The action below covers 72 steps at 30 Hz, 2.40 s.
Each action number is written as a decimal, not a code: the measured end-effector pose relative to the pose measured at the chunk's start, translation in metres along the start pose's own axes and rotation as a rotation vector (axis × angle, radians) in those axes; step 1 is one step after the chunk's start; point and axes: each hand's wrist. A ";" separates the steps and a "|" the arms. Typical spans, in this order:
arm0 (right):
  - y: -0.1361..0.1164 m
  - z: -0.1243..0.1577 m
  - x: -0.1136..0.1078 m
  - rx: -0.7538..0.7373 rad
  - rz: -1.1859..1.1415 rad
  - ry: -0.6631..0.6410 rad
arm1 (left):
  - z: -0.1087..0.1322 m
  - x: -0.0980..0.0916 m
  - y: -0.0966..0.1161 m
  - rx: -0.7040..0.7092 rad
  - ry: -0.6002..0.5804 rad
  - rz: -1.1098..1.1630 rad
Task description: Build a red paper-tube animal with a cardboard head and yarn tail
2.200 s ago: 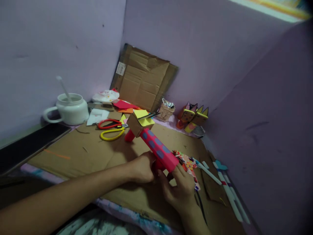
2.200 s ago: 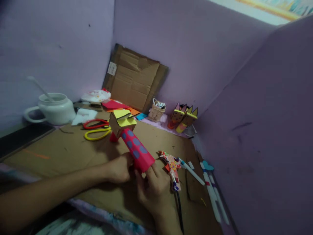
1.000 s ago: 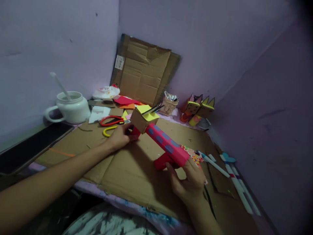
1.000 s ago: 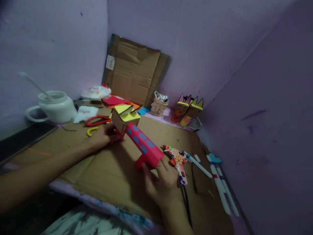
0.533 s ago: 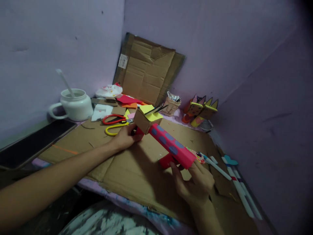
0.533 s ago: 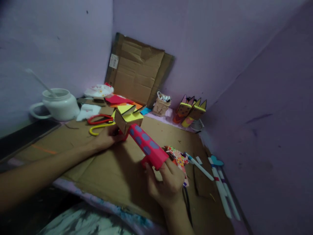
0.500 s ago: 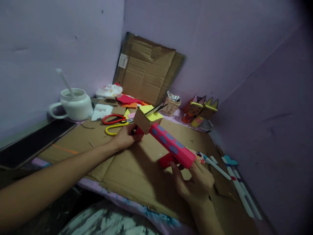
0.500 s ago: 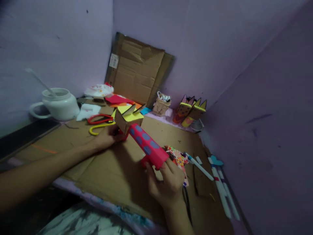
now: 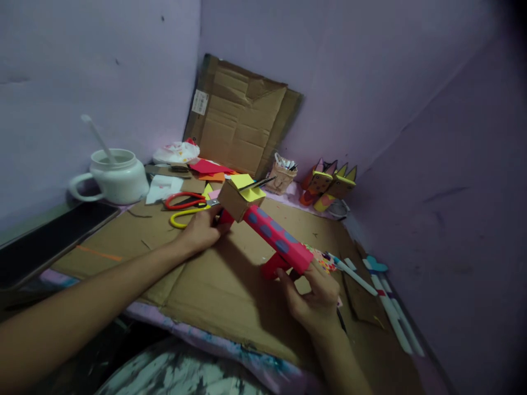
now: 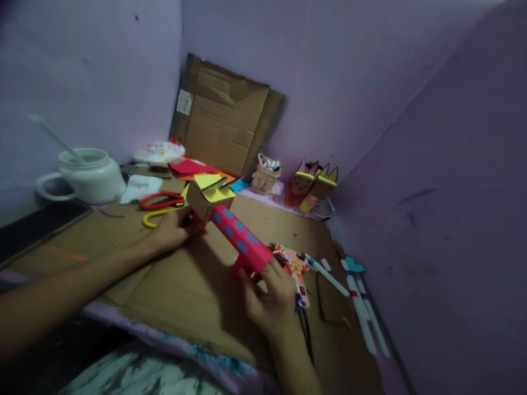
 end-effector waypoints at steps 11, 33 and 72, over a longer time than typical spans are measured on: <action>-0.001 0.001 0.001 0.032 -0.023 -0.004 | 0.001 0.000 0.005 -0.101 0.118 0.070; 0.005 -0.002 -0.021 0.102 -0.087 -0.220 | 0.041 0.073 0.065 0.078 -0.406 0.245; -0.004 0.001 -0.012 0.012 0.100 -0.192 | 0.047 0.072 0.064 0.200 -0.423 0.157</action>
Point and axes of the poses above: each hand's wrist, its own z-axis away from the middle knuckle, its own x-axis out of the palm, y = z × x, and after that the axes turned 6 degrees about z, right-handed
